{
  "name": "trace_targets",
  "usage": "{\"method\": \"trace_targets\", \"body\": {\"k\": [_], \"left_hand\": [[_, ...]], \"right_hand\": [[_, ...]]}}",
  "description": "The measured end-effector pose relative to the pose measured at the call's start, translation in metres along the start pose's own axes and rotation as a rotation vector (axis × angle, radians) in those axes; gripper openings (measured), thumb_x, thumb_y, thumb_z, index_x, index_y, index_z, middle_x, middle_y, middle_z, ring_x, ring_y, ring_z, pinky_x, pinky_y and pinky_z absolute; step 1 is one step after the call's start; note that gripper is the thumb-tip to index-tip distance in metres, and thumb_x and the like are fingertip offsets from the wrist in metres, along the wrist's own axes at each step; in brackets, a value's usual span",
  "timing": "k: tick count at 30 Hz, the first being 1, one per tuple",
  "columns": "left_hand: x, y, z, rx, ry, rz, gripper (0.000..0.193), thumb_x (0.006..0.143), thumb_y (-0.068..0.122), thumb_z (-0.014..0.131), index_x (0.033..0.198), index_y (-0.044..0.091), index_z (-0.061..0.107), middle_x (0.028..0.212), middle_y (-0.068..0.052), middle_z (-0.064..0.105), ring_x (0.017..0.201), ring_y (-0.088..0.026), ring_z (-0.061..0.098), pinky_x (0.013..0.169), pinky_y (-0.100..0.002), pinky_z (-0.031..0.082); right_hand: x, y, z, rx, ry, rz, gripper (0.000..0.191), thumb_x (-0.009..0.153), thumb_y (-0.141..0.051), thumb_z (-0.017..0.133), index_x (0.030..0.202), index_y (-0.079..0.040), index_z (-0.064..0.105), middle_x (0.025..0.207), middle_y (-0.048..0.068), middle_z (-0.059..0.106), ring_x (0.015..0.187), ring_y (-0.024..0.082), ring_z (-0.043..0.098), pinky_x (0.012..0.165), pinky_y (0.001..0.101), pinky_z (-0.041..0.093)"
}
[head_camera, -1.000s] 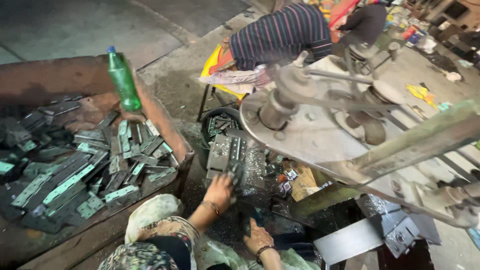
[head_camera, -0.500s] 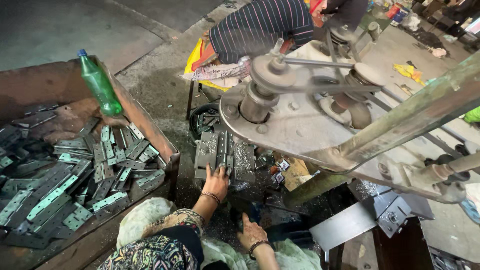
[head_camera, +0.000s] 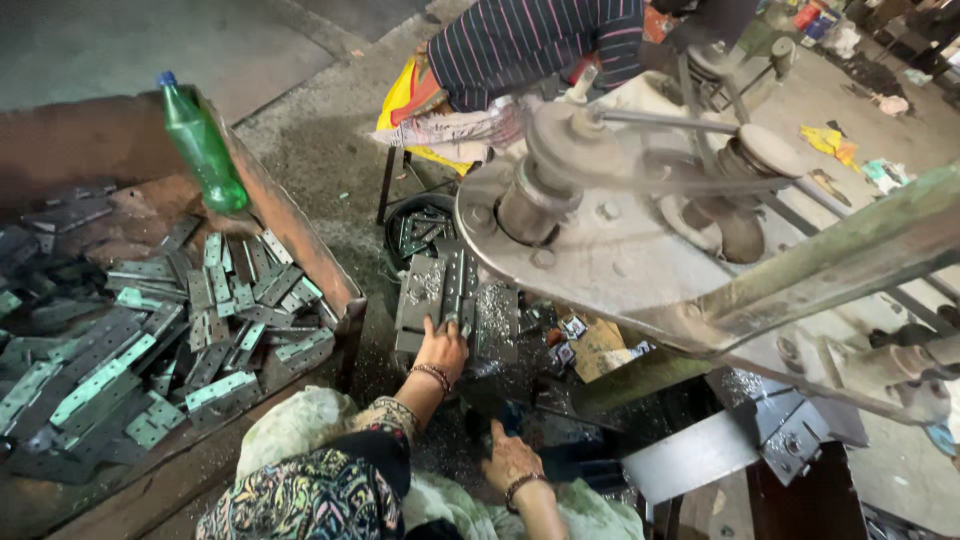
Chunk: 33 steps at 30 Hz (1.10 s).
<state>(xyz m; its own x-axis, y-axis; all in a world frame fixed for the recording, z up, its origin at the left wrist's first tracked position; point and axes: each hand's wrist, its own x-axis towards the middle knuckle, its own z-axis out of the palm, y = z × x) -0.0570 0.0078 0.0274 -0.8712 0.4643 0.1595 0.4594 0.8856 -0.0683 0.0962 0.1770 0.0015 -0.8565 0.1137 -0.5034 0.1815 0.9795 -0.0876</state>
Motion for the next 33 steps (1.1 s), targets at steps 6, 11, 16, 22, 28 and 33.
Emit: {"method": "trace_targets", "body": {"k": [6, 11, 16, 22, 28, 33], "left_hand": [[-0.001, -0.006, -0.001, -0.050, 0.017, 0.028, 0.037, 0.101, 0.020, 0.046, 0.126, 0.003, 0.066, 0.133, -0.024, 0.060, 0.124, -0.033, 0.060, 0.115, -0.067, 0.025], [-0.002, -0.010, -0.011, -0.047, 0.043, 0.052, 0.036, 0.099, 0.024, 0.046, 0.124, 0.008, 0.067, 0.136, -0.023, 0.058, 0.131, -0.033, 0.054, 0.114, -0.066, 0.024], [-0.019, -0.013, -0.017, -0.055, 0.056, -0.030, 0.039, 0.096, 0.028, 0.048, 0.126, 0.012, 0.068, 0.144, -0.012, 0.054, 0.140, -0.034, 0.040, 0.113, -0.074, 0.016], [-0.011, -0.015, -0.021, -0.085, -0.014, -0.154, 0.037, 0.100, 0.026, 0.046, 0.124, 0.014, 0.071, 0.148, -0.006, 0.053, 0.146, -0.035, 0.032, 0.115, -0.079, 0.010], [-0.001, -0.021, -0.026, -0.051, -0.058, -0.121, 0.039, 0.098, 0.026, 0.047, 0.129, 0.014, 0.069, 0.146, -0.004, 0.053, 0.147, -0.037, 0.029, 0.112, -0.080, 0.012], [-0.006, -0.022, -0.024, -0.014, -0.090, -0.114, 0.040, 0.099, 0.027, 0.047, 0.132, 0.015, 0.068, 0.147, -0.004, 0.053, 0.149, -0.038, 0.027, 0.111, -0.081, 0.012]], "right_hand": [[0.012, 0.013, 0.093, 0.132, 0.109, 0.077, 0.097, 0.083, -0.038, 0.078, 0.160, -0.025, 0.021, 0.112, 0.021, 0.071, 0.107, 0.038, 0.069, 0.094, 0.0490, 0.056], [0.022, 0.008, 0.131, 0.231, 0.231, 0.043, 0.106, 0.080, -0.042, 0.081, 0.162, -0.029, 0.015, 0.109, 0.020, 0.071, 0.105, 0.038, 0.070, 0.093, 0.0493, 0.057], [0.020, 0.018, 0.100, 0.144, 0.045, 0.088, 0.096, 0.086, -0.038, 0.076, 0.161, -0.024, 0.018, 0.114, 0.019, 0.071, 0.109, 0.038, 0.069, 0.094, 0.0497, 0.056], [0.029, 0.033, 0.063, 0.025, 0.132, -0.056, 0.078, 0.088, -0.035, 0.073, 0.155, -0.020, 0.035, 0.115, 0.020, 0.072, 0.108, 0.039, 0.070, 0.092, 0.0497, 0.058], [0.019, 0.007, 0.114, 0.187, 0.200, 0.109, 0.105, 0.081, -0.042, 0.085, 0.159, -0.030, 0.016, 0.116, 0.018, 0.069, 0.112, 0.038, 0.067, 0.098, 0.0509, 0.053], [0.027, 0.010, 0.107, 0.181, 0.143, 0.102, 0.100, 0.082, -0.038, 0.080, 0.161, -0.031, 0.019, 0.117, 0.018, 0.069, 0.112, 0.038, 0.068, 0.096, 0.0503, 0.055]]}}
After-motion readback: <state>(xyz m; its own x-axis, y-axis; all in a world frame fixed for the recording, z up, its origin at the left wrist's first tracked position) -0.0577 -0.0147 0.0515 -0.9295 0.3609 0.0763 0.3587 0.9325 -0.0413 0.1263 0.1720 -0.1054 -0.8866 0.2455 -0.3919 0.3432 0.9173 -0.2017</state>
